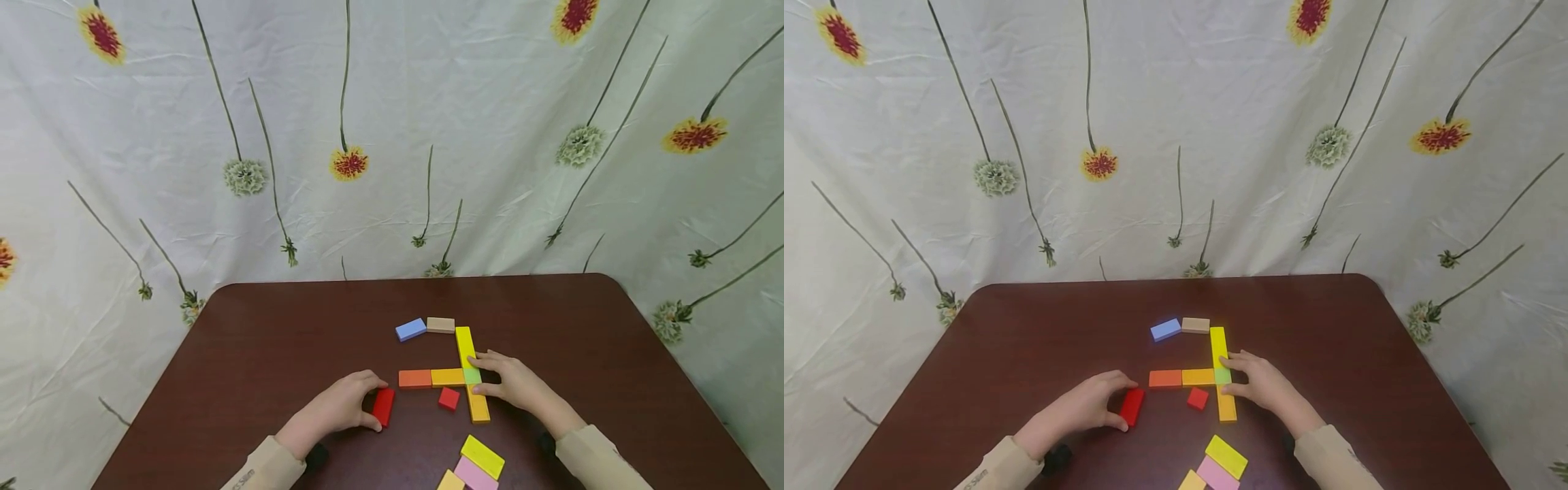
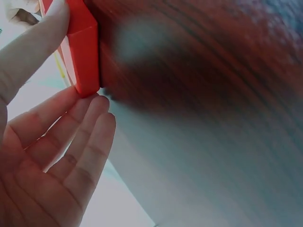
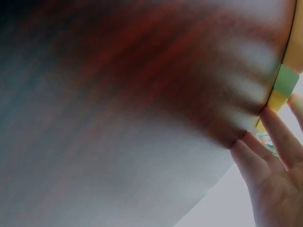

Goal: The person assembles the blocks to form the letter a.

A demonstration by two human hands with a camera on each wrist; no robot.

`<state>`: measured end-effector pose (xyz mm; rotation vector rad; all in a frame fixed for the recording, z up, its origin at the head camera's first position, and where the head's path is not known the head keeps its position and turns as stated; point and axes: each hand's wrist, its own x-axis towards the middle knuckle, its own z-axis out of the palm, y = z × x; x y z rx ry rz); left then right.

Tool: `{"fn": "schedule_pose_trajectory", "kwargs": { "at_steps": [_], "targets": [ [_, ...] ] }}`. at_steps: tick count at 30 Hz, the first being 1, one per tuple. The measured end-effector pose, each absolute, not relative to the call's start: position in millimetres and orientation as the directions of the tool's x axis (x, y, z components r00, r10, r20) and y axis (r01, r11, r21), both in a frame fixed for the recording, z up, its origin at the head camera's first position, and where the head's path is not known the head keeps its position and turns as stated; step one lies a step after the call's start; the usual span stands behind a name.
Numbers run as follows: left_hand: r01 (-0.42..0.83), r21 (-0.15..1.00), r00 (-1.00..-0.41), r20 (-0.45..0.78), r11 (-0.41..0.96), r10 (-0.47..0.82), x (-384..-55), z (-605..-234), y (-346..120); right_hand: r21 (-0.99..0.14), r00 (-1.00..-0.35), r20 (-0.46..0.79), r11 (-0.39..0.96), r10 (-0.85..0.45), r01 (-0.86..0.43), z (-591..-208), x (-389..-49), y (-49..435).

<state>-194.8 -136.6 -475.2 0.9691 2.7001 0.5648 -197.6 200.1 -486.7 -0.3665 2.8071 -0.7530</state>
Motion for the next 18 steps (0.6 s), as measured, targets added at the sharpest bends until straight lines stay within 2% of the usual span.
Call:
{"fn": "schedule_pose_trajectory", "kwargs": {
  "at_steps": [18],
  "targets": [
    [0.548,0.412,-0.775,-0.079,0.728,0.627,-196,-478,-125,-0.518,-0.944,-0.137,0.834,-0.300,-0.190,-485,-197,200]
  ]
}}
